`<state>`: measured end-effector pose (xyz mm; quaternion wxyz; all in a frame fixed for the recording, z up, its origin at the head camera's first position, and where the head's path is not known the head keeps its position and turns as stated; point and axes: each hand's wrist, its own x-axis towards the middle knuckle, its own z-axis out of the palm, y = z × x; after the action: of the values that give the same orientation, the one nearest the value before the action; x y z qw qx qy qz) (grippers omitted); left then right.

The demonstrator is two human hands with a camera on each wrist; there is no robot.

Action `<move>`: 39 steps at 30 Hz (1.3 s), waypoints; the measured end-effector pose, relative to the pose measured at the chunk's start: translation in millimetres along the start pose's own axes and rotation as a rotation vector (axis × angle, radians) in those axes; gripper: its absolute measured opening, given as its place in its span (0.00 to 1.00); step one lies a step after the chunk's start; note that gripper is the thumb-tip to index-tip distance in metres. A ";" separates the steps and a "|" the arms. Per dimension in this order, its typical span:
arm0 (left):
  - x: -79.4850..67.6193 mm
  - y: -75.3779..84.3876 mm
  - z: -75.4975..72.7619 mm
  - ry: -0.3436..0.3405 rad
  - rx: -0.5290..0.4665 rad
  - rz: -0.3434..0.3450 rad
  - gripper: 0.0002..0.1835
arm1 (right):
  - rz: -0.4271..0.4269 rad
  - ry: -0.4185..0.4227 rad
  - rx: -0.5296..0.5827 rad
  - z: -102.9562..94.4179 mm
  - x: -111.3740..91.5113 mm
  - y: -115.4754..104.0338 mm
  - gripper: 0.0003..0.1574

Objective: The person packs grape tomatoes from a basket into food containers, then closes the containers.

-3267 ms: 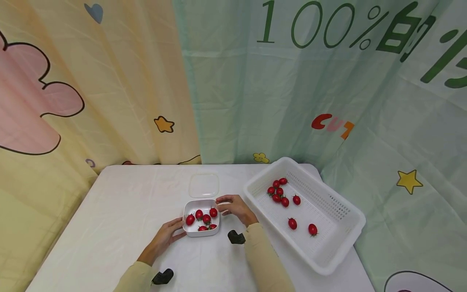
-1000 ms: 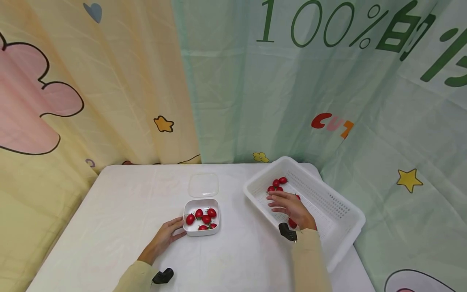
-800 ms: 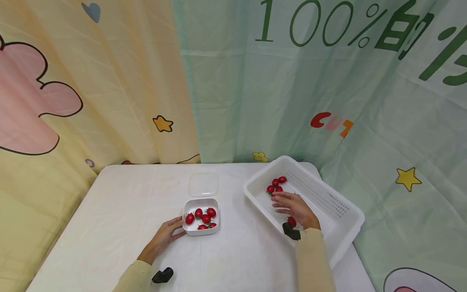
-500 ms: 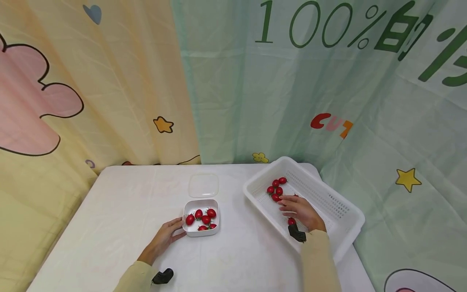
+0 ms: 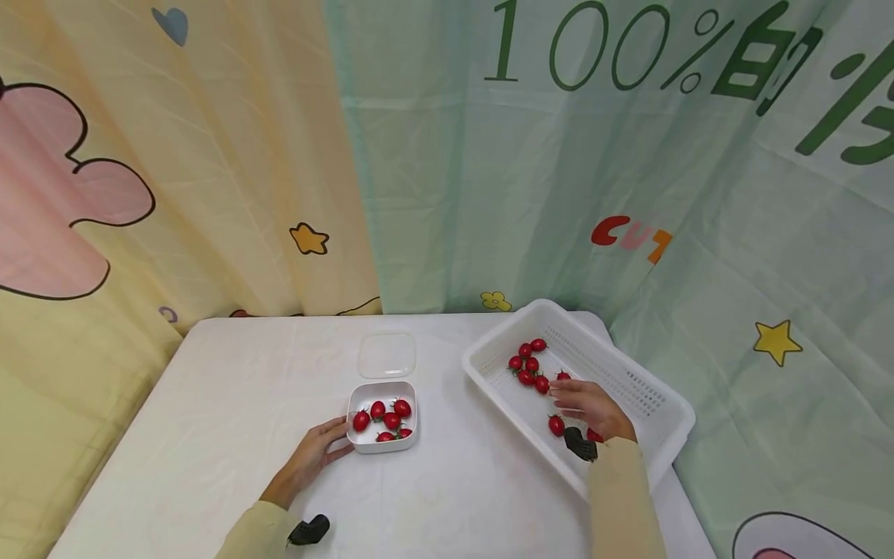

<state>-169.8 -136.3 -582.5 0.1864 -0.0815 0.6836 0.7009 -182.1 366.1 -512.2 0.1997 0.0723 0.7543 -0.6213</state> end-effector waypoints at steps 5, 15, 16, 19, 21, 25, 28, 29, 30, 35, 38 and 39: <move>-0.9 0.5 0.5 0.006 0.004 0.001 0.30 | 0.051 0.021 -0.027 -0.8 -0.5 4.0 0.35; -1.5 1.1 2.4 0.005 0.008 0.004 0.30 | 0.099 -0.036 -0.059 -4.4 3.7 8.3 0.32; -1.1 1.0 2.6 0.006 0.007 0.004 0.30 | 0.101 -0.046 -0.058 -4.3 4.1 8.8 0.32; -0.6 0.5 2.5 0.006 0.007 0.001 0.30 | 0.090 -0.104 -0.064 -4.3 5.6 12.2 0.31; -0.4 0.1 2.1 0.006 0.006 -0.002 0.30 | 0.085 -0.135 -0.074 -3.5 7.0 14.9 0.30; -1.5 1.6 1.7 0.007 0.011 -0.008 0.31 | 0.100 -0.167 -0.099 -1.6 11.0 17.9 0.28; -1.5 2.4 1.8 0.011 0.012 -0.007 0.31 | 0.111 -0.177 -0.102 -1.0 14.3 20.3 0.27; -1.4 2.4 1.9 0.012 0.011 -0.007 0.30 | 0.110 -0.186 -0.099 -0.9 15.2 21.2 0.27; -1.4 2.5 1.9 0.012 0.011 -0.007 0.30 | 0.115 -0.191 -0.090 -0.7 15.7 21.7 0.26; -1.3 1.6 0.9 0.008 0.008 -0.002 0.30 | 0.132 -0.217 -0.091 2.6 17.1 22.8 0.25; -1.4 0.8 -0.1 0.004 0.009 -0.002 0.31 | 0.145 -0.247 -0.083 5.7 18.1 21.6 0.23; -1.5 0.6 -0.3 0.003 0.008 -0.006 0.31 | 0.146 -0.259 -0.079 6.8 18.7 21.5 0.23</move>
<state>-168.8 -136.7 -581.3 0.1875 -0.0838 0.6865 0.6975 -190.1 361.6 -540.1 0.3426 0.0380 0.7389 -0.5790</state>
